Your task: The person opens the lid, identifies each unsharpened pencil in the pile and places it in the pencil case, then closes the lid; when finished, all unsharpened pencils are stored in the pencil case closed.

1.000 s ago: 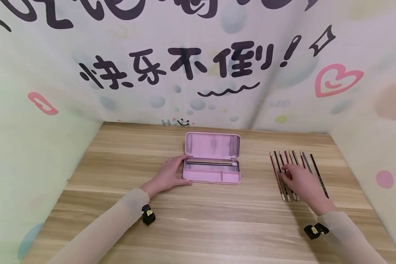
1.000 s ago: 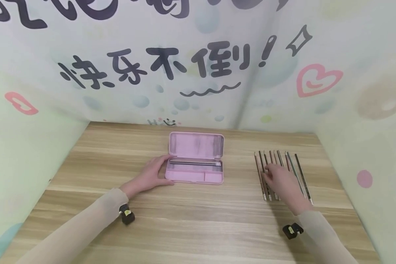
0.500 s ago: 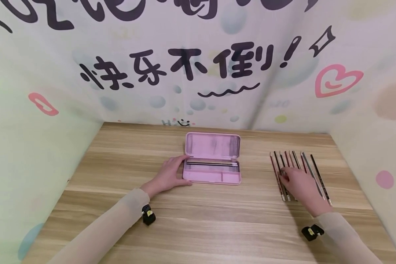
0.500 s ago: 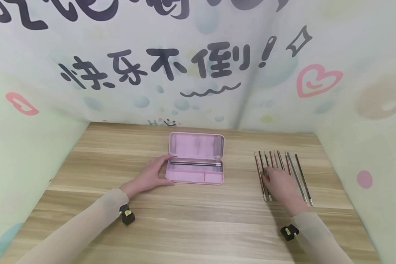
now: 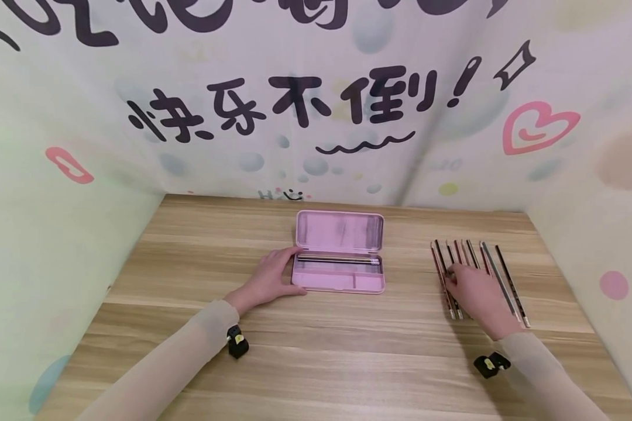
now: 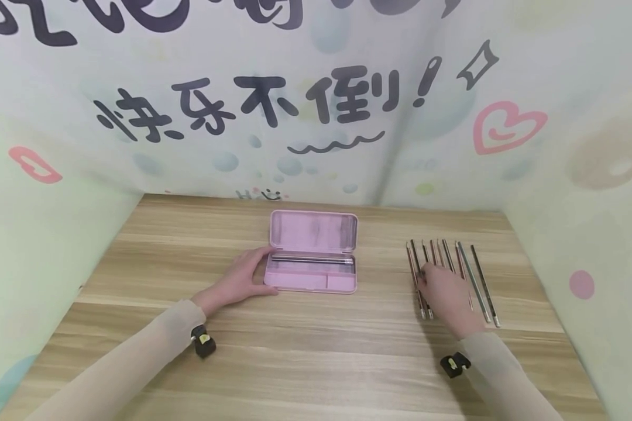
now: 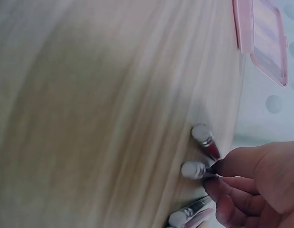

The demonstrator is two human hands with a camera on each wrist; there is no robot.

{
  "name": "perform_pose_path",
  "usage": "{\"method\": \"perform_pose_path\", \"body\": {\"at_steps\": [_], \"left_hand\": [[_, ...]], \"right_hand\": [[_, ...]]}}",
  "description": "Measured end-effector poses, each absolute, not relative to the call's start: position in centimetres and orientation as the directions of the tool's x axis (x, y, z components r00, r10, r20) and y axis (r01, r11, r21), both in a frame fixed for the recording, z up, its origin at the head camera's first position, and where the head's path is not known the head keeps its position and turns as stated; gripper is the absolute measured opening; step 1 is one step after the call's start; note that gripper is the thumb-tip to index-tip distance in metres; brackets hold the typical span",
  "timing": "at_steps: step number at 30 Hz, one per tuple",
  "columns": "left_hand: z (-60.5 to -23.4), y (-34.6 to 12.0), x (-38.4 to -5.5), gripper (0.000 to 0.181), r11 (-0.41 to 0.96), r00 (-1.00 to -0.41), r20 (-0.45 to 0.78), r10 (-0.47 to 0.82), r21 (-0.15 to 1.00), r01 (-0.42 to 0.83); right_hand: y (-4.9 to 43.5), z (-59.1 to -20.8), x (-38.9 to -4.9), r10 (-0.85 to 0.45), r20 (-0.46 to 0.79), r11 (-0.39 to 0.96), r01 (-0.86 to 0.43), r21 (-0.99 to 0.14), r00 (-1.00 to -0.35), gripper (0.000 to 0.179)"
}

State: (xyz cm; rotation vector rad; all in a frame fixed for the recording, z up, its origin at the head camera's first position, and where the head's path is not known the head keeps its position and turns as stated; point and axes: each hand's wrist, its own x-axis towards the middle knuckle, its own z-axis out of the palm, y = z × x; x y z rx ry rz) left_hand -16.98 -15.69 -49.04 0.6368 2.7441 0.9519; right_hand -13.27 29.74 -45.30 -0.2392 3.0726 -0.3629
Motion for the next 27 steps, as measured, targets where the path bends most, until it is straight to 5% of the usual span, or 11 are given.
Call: {"method": "perform_pose_path", "body": {"at_steps": [17, 27], "left_hand": [[-49.3, -15.7, -17.0, 0.103, 0.709, -0.895, -0.012, 0.446, 0.615, 0.345], [-49.0, -15.8, -16.9, 0.102, 0.707, -0.894, -0.016, 0.448, 0.619, 0.343]], "right_hand": [[29.3, -43.7, -13.4, -0.128, 0.023, 0.952, -0.129, -0.278, -0.992, 0.031], [27.8, -42.1, -14.0, -0.164, 0.025, 0.945, -0.164, -0.284, -0.986, 0.022]]}}
